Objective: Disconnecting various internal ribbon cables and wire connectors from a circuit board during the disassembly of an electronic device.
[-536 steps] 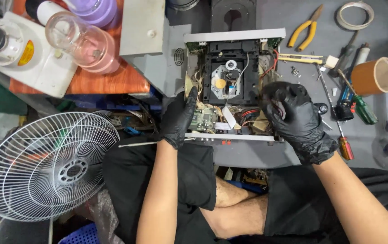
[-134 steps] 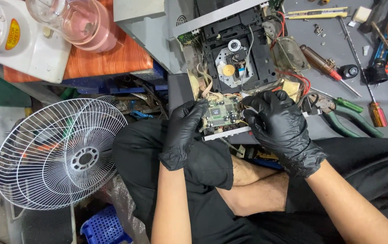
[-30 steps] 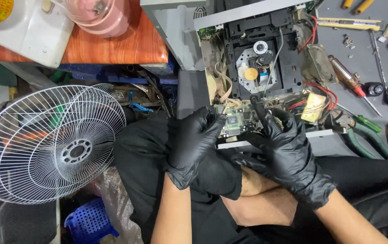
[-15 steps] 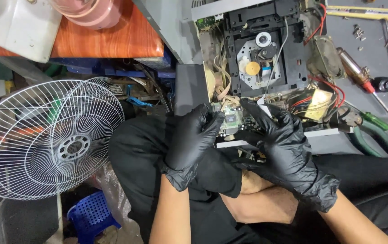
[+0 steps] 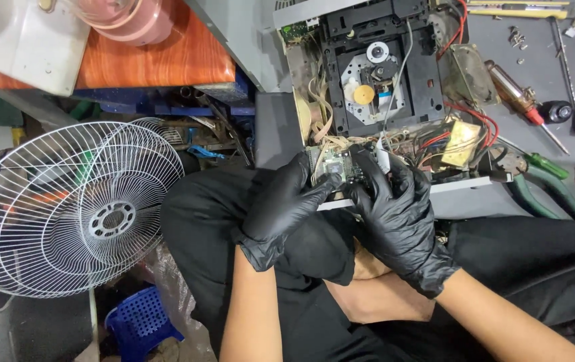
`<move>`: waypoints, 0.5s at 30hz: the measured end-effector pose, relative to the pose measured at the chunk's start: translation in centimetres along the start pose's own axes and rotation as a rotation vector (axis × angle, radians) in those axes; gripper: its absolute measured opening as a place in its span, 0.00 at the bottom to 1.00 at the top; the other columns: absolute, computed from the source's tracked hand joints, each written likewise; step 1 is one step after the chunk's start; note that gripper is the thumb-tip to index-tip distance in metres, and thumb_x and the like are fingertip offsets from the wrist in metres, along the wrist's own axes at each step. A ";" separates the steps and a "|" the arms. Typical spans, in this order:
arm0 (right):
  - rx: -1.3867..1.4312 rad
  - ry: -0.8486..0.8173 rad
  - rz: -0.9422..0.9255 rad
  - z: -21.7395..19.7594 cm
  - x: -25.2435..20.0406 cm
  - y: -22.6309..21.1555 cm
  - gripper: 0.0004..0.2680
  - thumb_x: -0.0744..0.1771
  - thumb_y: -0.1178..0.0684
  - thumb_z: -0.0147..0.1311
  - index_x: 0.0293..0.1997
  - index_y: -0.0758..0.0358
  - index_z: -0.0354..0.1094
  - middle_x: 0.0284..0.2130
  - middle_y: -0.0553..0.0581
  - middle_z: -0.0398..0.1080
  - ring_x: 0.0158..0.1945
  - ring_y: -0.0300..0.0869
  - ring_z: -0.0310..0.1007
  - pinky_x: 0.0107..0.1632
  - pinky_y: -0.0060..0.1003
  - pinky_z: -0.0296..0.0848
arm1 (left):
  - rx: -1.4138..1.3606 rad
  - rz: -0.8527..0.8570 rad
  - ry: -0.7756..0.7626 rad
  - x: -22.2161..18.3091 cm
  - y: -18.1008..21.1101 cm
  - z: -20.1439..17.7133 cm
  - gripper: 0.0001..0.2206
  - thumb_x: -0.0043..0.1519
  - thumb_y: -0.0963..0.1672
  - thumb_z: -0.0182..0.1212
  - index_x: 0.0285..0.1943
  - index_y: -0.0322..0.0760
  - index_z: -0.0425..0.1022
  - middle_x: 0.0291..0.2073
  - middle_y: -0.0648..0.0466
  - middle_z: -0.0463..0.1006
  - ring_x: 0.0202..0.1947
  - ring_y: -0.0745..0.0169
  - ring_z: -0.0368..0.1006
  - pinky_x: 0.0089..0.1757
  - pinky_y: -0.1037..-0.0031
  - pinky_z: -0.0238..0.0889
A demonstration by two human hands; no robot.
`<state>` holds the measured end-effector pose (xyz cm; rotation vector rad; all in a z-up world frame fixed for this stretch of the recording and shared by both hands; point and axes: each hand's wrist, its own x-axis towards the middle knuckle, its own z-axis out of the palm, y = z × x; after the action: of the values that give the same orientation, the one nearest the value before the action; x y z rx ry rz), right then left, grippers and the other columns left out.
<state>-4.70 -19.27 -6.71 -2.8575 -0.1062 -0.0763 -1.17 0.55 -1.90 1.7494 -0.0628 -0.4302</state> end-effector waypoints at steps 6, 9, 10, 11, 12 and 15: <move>-0.019 -0.010 -0.363 -2.1 0.2 -0.2 0.21 0.67 0.50 0.53 0.68 0.66 0.60 0.69 0.59 0.58 0.62 0.60 0.59 0.65 0.55 0.54 | 0.043 0.015 0.031 -0.1 -0.4 0.2 0.15 0.64 0.43 0.60 0.56 0.29 0.69 0.41 0.51 0.78 0.37 0.68 0.69 0.42 0.76 0.66; -0.074 0.025 -0.315 -1.6 0.0 -0.3 0.14 0.60 0.35 0.62 0.45 0.41 0.73 0.68 0.51 0.62 0.65 0.57 0.59 0.64 0.54 0.63 | 0.049 0.040 0.071 -0.2 -0.7 0.3 0.15 0.64 0.42 0.59 0.57 0.29 0.69 0.43 0.50 0.80 0.38 0.67 0.72 0.42 0.75 0.67; -0.074 0.026 -0.318 -1.9 0.1 -0.5 0.14 0.60 0.35 0.62 0.45 0.41 0.73 0.68 0.51 0.62 0.65 0.57 0.59 0.64 0.54 0.63 | 0.049 0.041 0.074 0.1 0.1 0.6 0.15 0.64 0.42 0.59 0.57 0.29 0.69 0.43 0.50 0.80 0.38 0.67 0.72 0.42 0.75 0.67; -0.048 0.035 -0.319 -2.2 0.3 -0.7 0.14 0.60 0.33 0.61 0.42 0.42 0.73 0.69 0.48 0.61 0.65 0.56 0.59 0.64 0.53 0.62 | 0.154 -0.230 0.119 0.4 0.9 0.9 0.15 0.61 0.49 0.61 0.52 0.37 0.73 0.41 0.47 0.82 0.44 0.53 0.75 0.48 0.65 0.69; -0.022 0.042 -0.319 -2.5 0.5 -0.8 0.15 0.59 0.31 0.61 0.40 0.44 0.72 0.71 0.46 0.60 0.66 0.55 0.59 0.63 0.51 0.60 | 0.258 -0.504 0.164 0.7 1.7 1.2 0.17 0.59 0.56 0.63 0.47 0.45 0.76 0.40 0.43 0.83 0.51 0.40 0.78 0.54 0.56 0.71; 0.050 0.031 -0.288 -2.5 0.6 -0.9 0.12 0.60 0.33 0.61 0.38 0.41 0.73 0.70 0.43 0.62 0.64 0.53 0.61 0.62 0.50 0.57 | -0.077 -0.016 0.103 -0.7 1.3 0.2 0.11 0.65 0.42 0.59 0.54 0.31 0.72 0.34 0.58 0.73 0.31 0.72 0.63 0.36 0.79 0.62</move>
<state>-4.25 -19.06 -4.02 -2.7689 -0.5049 -0.1732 -1.57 0.28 -0.48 1.6949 0.0410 -0.3494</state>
